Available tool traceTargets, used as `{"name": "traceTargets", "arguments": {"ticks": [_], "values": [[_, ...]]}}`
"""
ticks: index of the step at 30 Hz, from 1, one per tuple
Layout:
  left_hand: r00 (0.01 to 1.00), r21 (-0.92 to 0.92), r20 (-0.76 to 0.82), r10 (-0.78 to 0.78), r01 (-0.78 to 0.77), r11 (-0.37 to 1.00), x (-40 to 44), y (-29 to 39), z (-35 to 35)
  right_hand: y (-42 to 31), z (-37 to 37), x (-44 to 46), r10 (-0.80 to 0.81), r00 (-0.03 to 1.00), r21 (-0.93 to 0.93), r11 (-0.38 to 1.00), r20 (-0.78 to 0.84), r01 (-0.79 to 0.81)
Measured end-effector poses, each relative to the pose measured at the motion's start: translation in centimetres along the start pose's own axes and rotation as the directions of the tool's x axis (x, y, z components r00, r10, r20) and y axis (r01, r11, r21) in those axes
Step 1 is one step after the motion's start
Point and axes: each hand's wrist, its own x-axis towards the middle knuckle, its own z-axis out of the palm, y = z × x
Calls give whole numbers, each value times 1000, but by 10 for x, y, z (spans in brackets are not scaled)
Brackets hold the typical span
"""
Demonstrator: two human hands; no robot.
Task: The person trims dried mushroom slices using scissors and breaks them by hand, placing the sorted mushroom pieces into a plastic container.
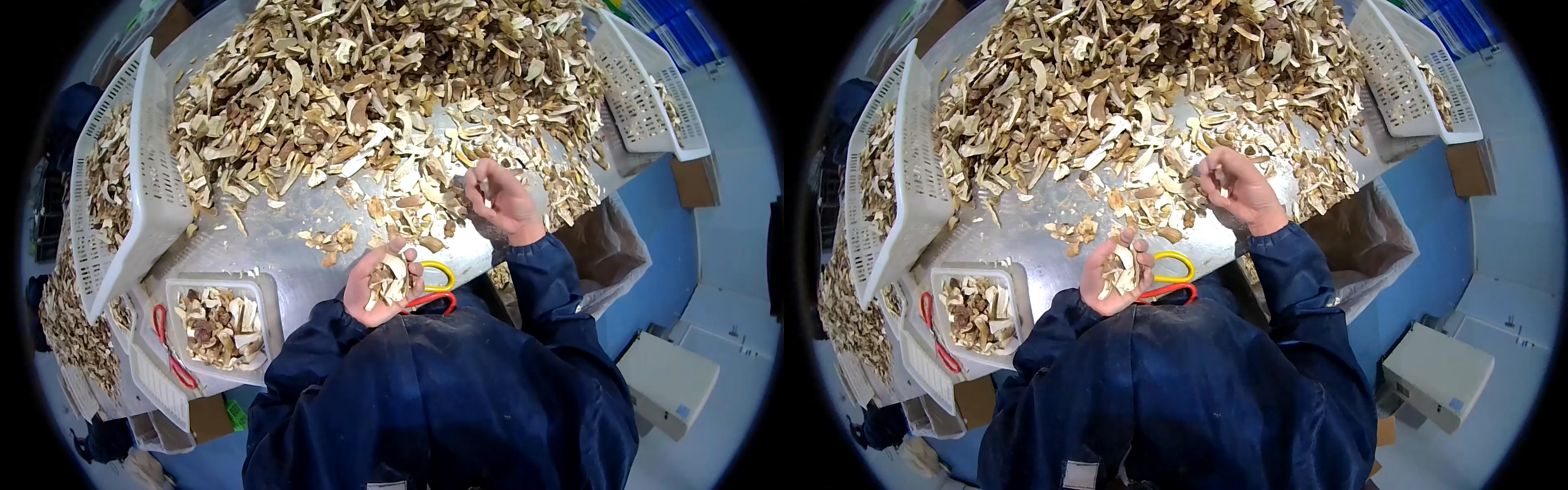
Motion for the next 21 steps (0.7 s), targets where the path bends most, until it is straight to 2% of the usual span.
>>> {"name": "traceTargets", "arguments": {"ticks": [1,2,3,4,5,7,10,11,12,13,14,15,17,20,21], "values": [[1000,2,9,5,-5,1000,0,0,0,2,6,3,-48,995,-381,924,-89,10],[1000,3,18,9,-9,1000,0,1,0,8,14,7,-125,981,-704,710,-151,-18],[1000,3,26,11,-11,1000,-1,0,0,14,25,10,-222,959,-917,391,-179,-81],[999,6,28,14,-14,1000,-1,0,-1,21,31,11,-302,946,-992,77,-119,-101],[999,10,32,16,-16,1000,-1,0,0,31,28,13,-393,916,-942,-329,76,-62],[999,15,36,17,-17,1000,-1,0,0,36,35,18,-351,936,-877,-445,-16,-181],[999,15,33,18,-18,1000,-2,0,0,28,29,17,-339,939,-902,-421,56,-98],[999,17,34,19,-20,1000,-2,-1,0,23,22,16,-347,938,-987,-152,-2,-58],[999,18,36,21,-22,1000,-2,-1,0,16,12,15,-339,939,-991,130,-59,-15],[999,18,35,22,-22,1000,-2,0,0,7,9,12,-314,943,-915,402,-110,26],[999,18,34,23,-23,1000,-2,0,0,-8,5,2,-157,964,-649,761,-213,-19],[999,18,34,24,-24,1000,-2,0,-1,-14,1,4,-166,985,-481,868,-51,121],[999,16,27,20,-21,1000,-2,-1,-1,-18,-4,0,-155,988,-321,935,16,152],[999,12,27,18,-18,1000,-1,-1,-1,-10,17,13,-107,956,-507,861,-274,-49],[999,10,30,18,-19,1000,-1,-1,0,-6,19,17,-47,959,-607,783,-279,-138]]}}
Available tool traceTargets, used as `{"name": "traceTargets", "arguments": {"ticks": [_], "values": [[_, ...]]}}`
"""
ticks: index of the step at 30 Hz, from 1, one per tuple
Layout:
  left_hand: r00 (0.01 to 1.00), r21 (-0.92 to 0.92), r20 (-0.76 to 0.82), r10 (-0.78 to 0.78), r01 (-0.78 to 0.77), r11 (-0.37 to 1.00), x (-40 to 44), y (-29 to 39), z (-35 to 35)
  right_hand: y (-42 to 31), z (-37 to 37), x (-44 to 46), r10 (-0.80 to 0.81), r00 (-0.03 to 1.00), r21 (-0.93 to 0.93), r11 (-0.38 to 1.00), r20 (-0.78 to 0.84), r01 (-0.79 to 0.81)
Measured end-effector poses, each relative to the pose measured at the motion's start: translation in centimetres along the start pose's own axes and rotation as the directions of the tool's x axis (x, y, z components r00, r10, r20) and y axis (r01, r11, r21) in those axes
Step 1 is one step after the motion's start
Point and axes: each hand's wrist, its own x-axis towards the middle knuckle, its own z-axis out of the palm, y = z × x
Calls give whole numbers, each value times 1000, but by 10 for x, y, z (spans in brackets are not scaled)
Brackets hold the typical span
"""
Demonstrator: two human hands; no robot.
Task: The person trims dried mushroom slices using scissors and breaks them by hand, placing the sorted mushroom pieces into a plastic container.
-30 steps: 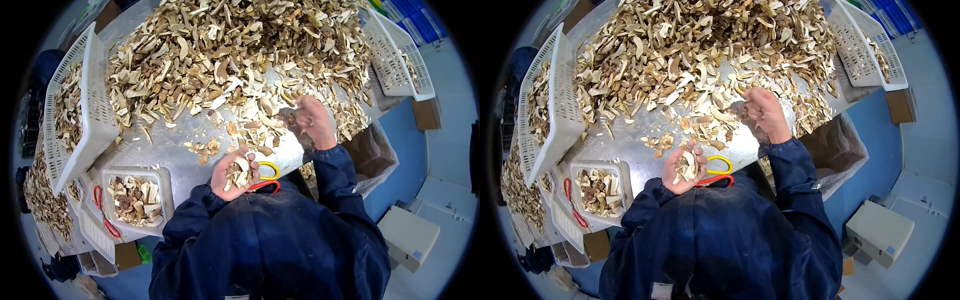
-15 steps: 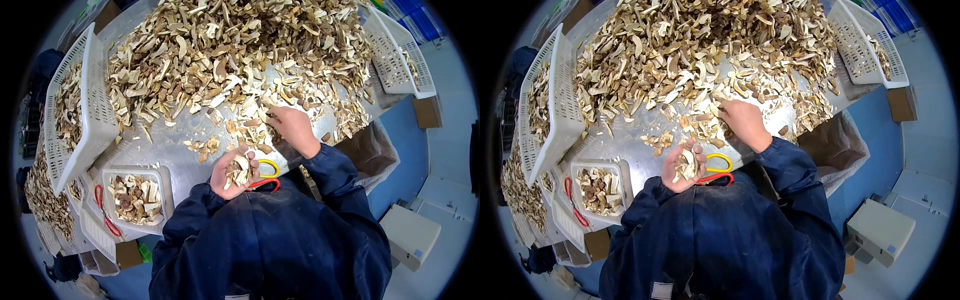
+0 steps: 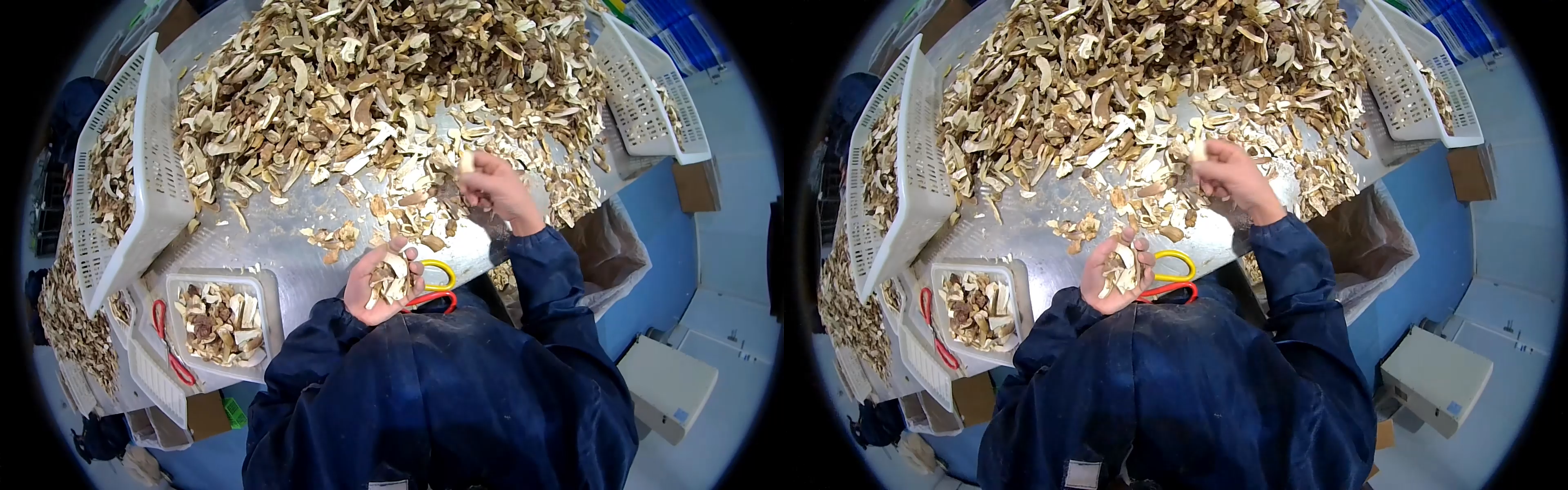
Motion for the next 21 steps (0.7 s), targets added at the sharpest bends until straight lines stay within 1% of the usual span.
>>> {"name": "traceTargets", "arguments": {"ticks": [1,2,3,6,7,10,11,12,13,16,17,18,19,20,21], "values": [[1000,0,-3,7,-7,1000,0,1,0,9,5,6,-91,995,-278,958,-38,77],[1000,-2,-8,15,-15,1000,-1,1,1,19,11,11,-186,981,-534,836,-51,131],[1000,-4,-15,20,-20,1000,-2,1,1,19,21,11,-408,913,-801,549,-8,239],[999,-4,-11,32,-32,999,-2,0,1,24,32,16,-510,859,-971,182,43,157],[999,14,-24,40,-40,999,-2,1,0,23,34,15,-497,867,-979,155,39,133],[995,85,-75,67,-61,995,-1,4,1,17,32,11,-480,877,-947,277,10,162],[992,120,-100,80,-68,990,0,6,2,14,31,7,-387,922,-832,517,-17,202],[987,154,-125,97,-77,985,1,7,3,9,30,1,-286,958,-659,723,-13,206],[983,208,-135,121,-91,974,2,8,5,6,32,-5,-184,983,-441,881,18,173],[971,356,-153,184,-120,927,6,5,11,-8,49,-29,-156,981,-490,850,113,192],[968,396,-151,199,-125,910,9,3,11,-17,56,-37,-156,979,-721,663,132,203],[966,436,-147,213,-130,891,11,0,11,-17,67,-43,-266,947,-806,512,181,298],[965,460,-125,232,-150,875,13,-2,15,-11,73,-48,-322,927,-842,431,193,325],[955,475,-151,257,-158,866,14,-3,15,-6,77,-51,-375,903,-872,345,210,346],[943,490,-175,282,-165,856,15,-4,14,-8,80,-55,-413,872,-866,297,262,401]]}}
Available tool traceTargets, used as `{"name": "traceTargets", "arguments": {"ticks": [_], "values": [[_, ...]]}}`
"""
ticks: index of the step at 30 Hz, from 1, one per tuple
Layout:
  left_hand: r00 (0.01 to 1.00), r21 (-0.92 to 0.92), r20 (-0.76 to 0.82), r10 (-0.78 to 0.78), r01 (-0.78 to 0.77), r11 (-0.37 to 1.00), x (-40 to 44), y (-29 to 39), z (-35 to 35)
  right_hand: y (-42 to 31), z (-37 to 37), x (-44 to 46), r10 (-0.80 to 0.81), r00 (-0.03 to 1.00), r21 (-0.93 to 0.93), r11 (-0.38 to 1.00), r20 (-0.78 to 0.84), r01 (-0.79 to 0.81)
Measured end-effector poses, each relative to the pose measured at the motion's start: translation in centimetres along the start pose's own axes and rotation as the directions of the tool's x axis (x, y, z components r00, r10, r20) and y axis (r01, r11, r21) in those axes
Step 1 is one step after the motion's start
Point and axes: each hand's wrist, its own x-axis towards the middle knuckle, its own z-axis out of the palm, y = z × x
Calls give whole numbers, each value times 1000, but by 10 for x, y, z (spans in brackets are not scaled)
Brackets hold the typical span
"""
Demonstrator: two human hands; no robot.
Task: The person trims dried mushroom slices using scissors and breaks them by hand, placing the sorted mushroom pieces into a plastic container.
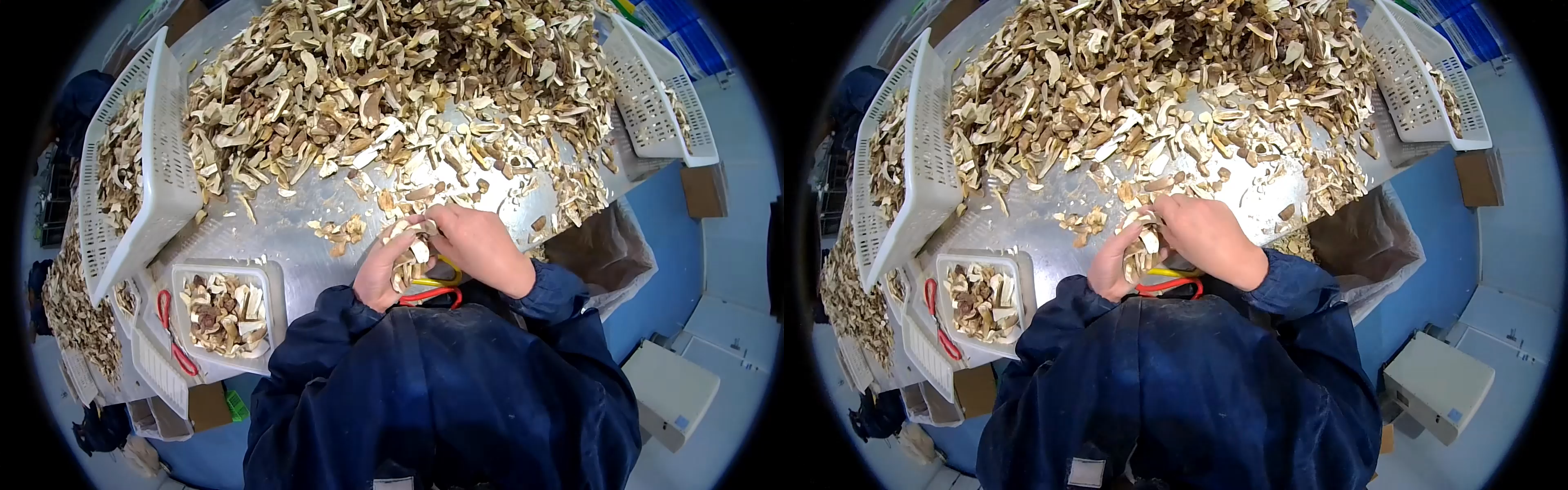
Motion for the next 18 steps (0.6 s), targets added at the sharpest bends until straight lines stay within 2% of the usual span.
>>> {"name": "traceTargets", "arguments": {"ticks": [3,4,6,7,8,11,15,17,18], "values": [[997,-5,-67,42,-43,999,-2,2,0,-2,-19,0,209,967,403,880,142,-250],[996,-14,-77,44,-45,999,-4,2,-3,3,-19,-2,267,944,431,841,193,-326],[996,-26,-65,54,-56,998,-7,4,-2,10,1,-5,237,956,688,665,174,-290],[995,12,-78,57,-56,998,-8,4,3,11,1,-9,277,918,751,530,285,-393],[994,49,-91,58,-53,997,-10,4,9,12,1,-14,312,865,782,382,393,-493],[996,143,-49,71,-63,988,-11,1,14,15,5,-18,333,818,776,286,470,-562],[995,289,-57,88,-68,955,-15,-2,18,12,9,-18,348,844,805,299,408,-512],[995,227,-80,56,-37,973,-18,-2,24,13,16,-18,346,868,825,321,355,-465],[995,195,-90,41,-22,980,-18,-2,25,15,17,-19,327,854,831,257,405,-493]]}}
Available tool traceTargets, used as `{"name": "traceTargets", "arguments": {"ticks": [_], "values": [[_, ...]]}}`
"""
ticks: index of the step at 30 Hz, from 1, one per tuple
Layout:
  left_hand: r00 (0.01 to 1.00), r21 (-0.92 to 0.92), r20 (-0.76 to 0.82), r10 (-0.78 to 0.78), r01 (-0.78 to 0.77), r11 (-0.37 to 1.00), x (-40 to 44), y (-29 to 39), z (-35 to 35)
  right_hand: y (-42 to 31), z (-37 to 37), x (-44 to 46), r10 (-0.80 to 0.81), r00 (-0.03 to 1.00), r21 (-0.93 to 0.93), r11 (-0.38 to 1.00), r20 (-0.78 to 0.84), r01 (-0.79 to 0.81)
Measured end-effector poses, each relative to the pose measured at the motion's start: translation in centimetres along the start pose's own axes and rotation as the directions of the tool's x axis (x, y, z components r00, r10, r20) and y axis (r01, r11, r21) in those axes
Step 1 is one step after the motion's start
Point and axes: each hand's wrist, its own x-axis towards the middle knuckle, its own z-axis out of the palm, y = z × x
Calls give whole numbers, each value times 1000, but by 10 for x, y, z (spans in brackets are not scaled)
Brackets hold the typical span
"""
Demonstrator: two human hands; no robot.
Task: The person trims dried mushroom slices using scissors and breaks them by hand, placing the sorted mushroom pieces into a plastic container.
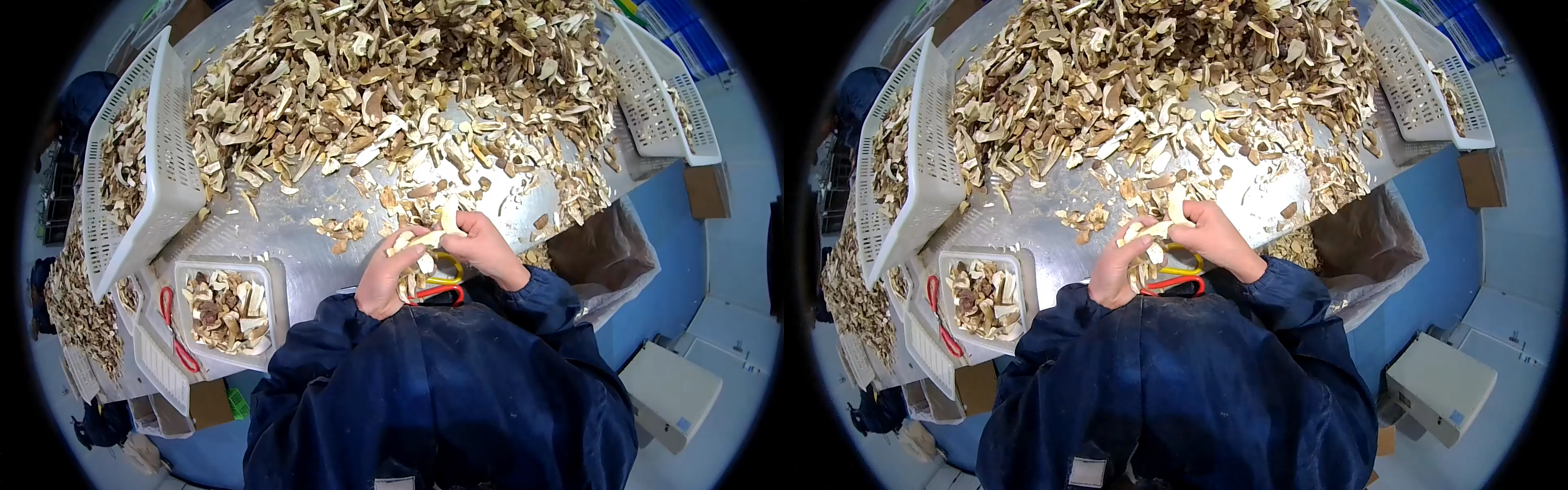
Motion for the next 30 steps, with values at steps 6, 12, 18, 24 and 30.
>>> {"name": "traceTargets", "arguments": {"ticks": [6,12,18,24,30], "values": [[998,-175,14,-69,71,982,8,-3,-20,0,-1,4,-67,989,-16,998,-129,65],[998,-70,53,-32,36,997,6,-3,-10,-2,0,-3,-10,999,-103,995,-32,6],[996,-99,46,-74,78,992,6,-7,-15,-2,6,-2,-6,1000,-23,1000,-14,6],[986,-362,80,-144,163,918,10,-5,-30,5,-13,7,87,996,159,984,-4,-86],[976,-587,174,-128,207,782,11,-7,-47,-6,-17,5,-3,998,359,933,63,-20]]}}
